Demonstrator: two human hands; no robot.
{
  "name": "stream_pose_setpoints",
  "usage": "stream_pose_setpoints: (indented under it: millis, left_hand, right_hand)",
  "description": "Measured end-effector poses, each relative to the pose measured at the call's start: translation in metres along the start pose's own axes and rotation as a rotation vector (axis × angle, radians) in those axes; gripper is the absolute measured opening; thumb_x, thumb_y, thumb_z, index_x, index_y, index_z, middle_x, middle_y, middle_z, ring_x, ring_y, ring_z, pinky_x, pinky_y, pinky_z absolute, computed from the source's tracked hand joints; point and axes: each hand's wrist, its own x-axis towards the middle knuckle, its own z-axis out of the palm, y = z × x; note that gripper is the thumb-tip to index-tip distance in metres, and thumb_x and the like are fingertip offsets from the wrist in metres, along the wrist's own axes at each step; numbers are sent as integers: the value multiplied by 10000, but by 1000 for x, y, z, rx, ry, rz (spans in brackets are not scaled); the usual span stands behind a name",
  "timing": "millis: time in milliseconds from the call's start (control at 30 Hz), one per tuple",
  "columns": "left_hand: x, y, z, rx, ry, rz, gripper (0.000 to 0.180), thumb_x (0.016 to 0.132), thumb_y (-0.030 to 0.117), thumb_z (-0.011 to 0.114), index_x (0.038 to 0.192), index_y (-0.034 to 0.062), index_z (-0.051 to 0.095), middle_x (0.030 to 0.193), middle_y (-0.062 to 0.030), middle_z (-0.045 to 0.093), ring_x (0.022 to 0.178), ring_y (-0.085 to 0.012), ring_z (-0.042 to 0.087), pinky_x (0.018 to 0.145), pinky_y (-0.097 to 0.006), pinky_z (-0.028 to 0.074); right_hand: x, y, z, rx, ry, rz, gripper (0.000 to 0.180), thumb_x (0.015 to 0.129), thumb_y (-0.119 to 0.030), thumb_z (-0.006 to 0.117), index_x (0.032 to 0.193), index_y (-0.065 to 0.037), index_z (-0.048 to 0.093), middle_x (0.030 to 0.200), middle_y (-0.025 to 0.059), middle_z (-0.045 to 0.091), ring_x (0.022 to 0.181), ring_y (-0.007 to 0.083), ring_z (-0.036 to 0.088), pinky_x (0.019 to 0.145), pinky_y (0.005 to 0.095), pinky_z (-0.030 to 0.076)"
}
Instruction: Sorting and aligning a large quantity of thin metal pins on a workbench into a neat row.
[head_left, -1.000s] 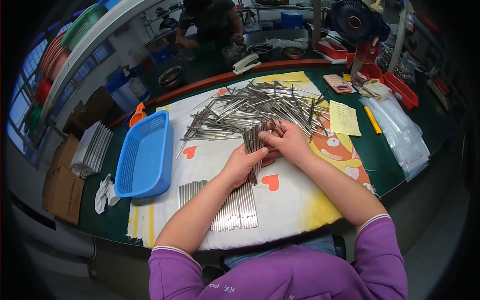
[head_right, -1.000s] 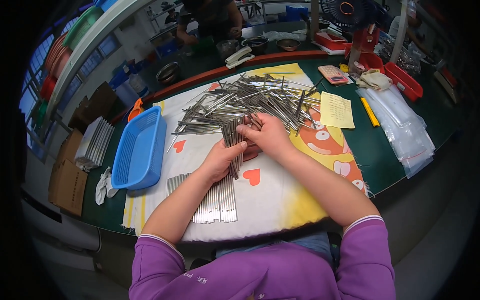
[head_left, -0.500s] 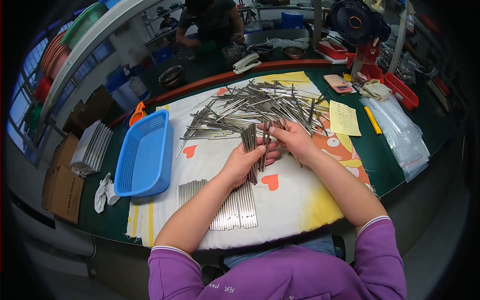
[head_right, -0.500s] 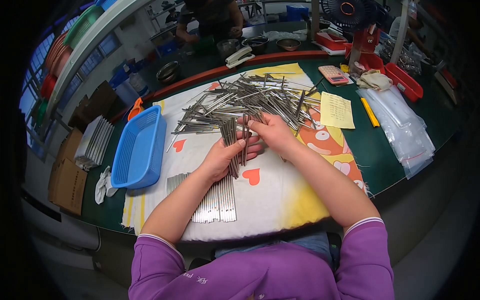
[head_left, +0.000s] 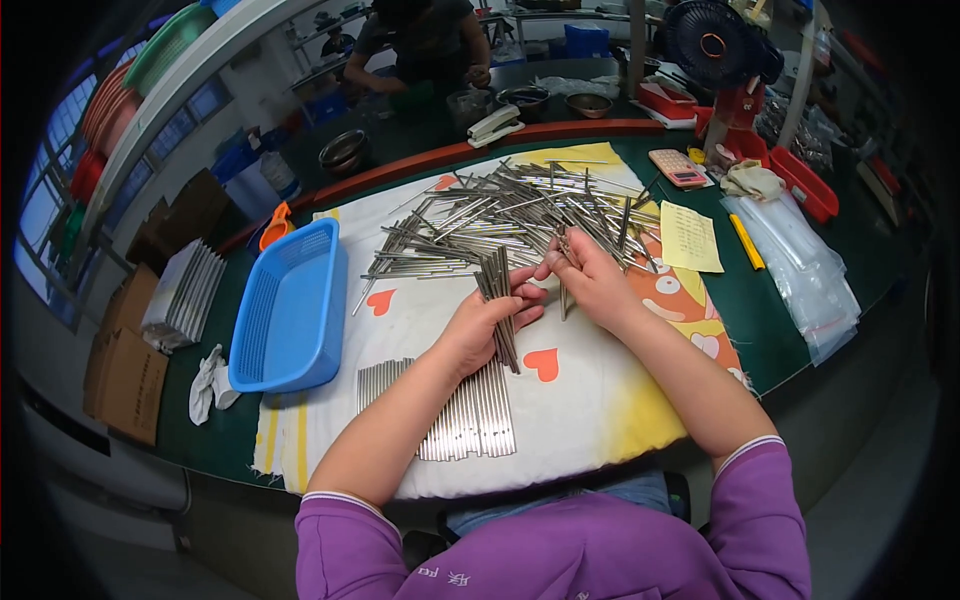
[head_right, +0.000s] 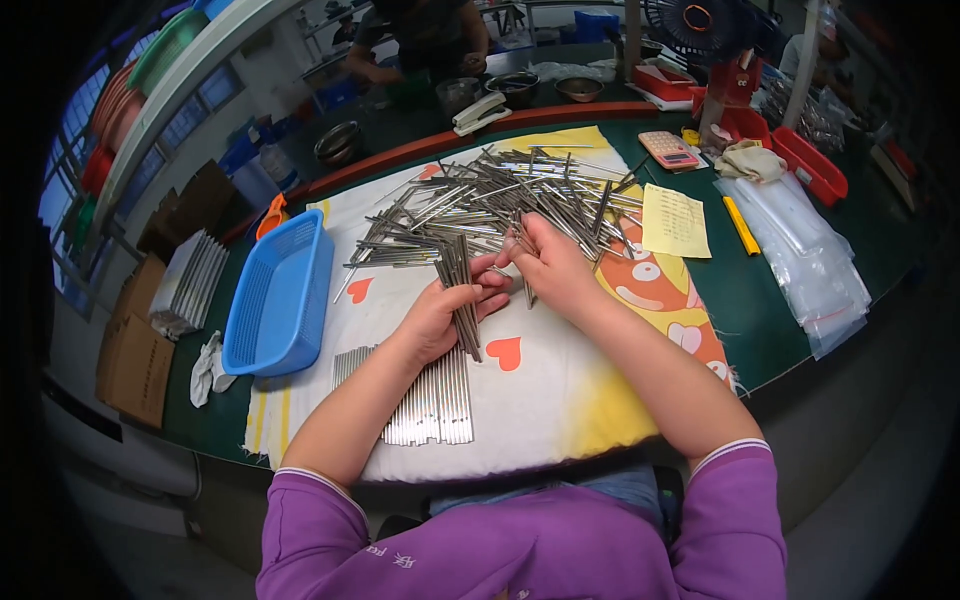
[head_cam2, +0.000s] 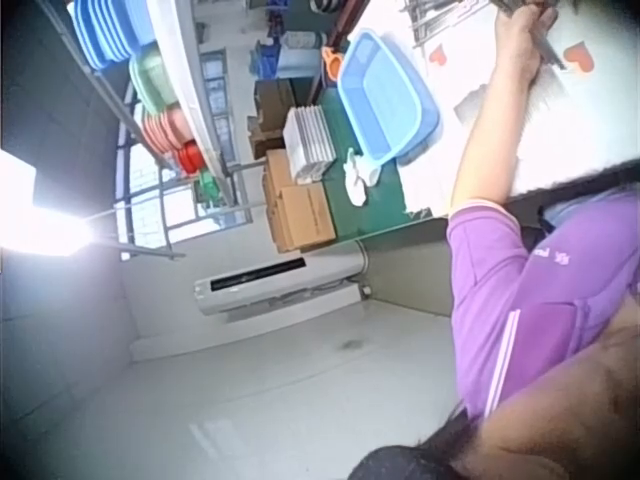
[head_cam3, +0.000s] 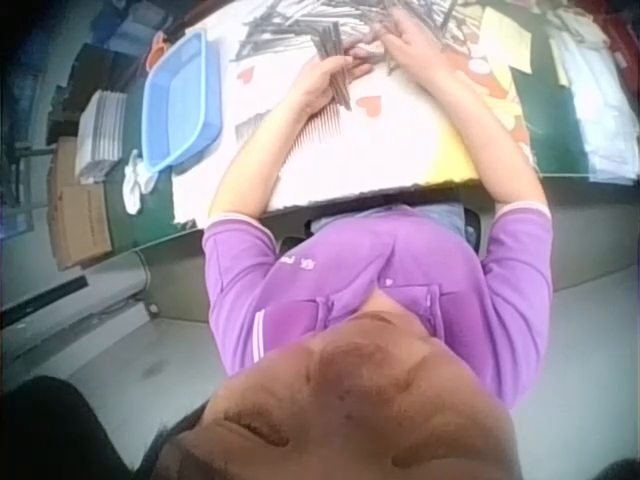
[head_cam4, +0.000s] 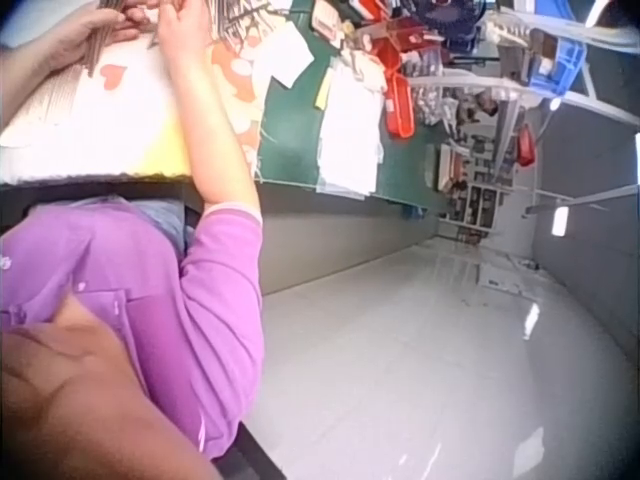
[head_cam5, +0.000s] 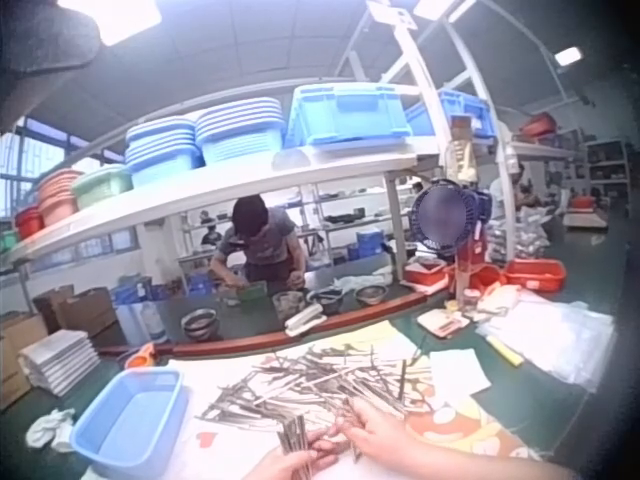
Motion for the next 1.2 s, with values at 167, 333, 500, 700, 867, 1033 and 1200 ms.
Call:
stream_pose_setpoints:
  millis: [167,333,500,700,867,1033,1200]
  left_hand:
    - [-4,4,5,-56,-41,-42,444,857,-3,452,1292,-33,372,1138,-144,543,1108,-261,528,975,-357,428]
    - [-5,3,13,-47,-91,-41,402,884,25,460,1275,-33,386,1201,-158,512,1123,-263,521,982,-353,421]
    - [-6,2,11,-8,-77,-73,353,921,72,445,1256,-28,399,1252,-148,478,1155,-253,494,1006,-370,399]
    - [-6,1,14,26,-84,-45,423,959,161,390,1341,-8,325,1333,-135,413,1227,-229,423,1044,-345,338]
    - [-3,1,7,-54,-141,-21,452,972,219,337,1376,23,288,1386,-106,366,1264,-237,377,1058,-338,303]
    - [1,0,-4,-295,-170,-20,457,978,240,264,1398,61,232,1419,-121,318,1224,-256,422,1030,-349,343]
    - [7,-3,-15,-566,-417,-7,460,981,253,257,1398,67,210,1432,-130,295,1226,-281,416,1013,-392,367]
  right_hand:
    - [-3,-11,7,234,98,258,174,928,-192,502,988,-29,522,760,5,542,755,93,523,659,210,415]
    - [-3,-8,11,36,60,157,198,839,-186,633,938,-16,605,797,11,530,717,97,522,631,227,422]
    - [0,-15,13,-195,62,77,208,775,-183,699,822,6,626,828,11,532,698,97,526,634,228,424]
    - [1,-22,9,395,82,311,136,860,-122,589,935,-34,517,775,7,526,684,77,506,598,236,420]
    - [-2,-6,1,234,86,115,105,891,-111,546,956,-44,496,742,-16,529,657,50,489,581,202,407]
    - [-2,-4,2,197,-98,230,165,817,-126,638,973,-74,627,700,-24,570,639,71,510,572,236,426]
    - [-13,-20,5,-393,-144,-554,330,627,-94,680,951,-134,633,782,8,615,727,211,594,598,300,478]
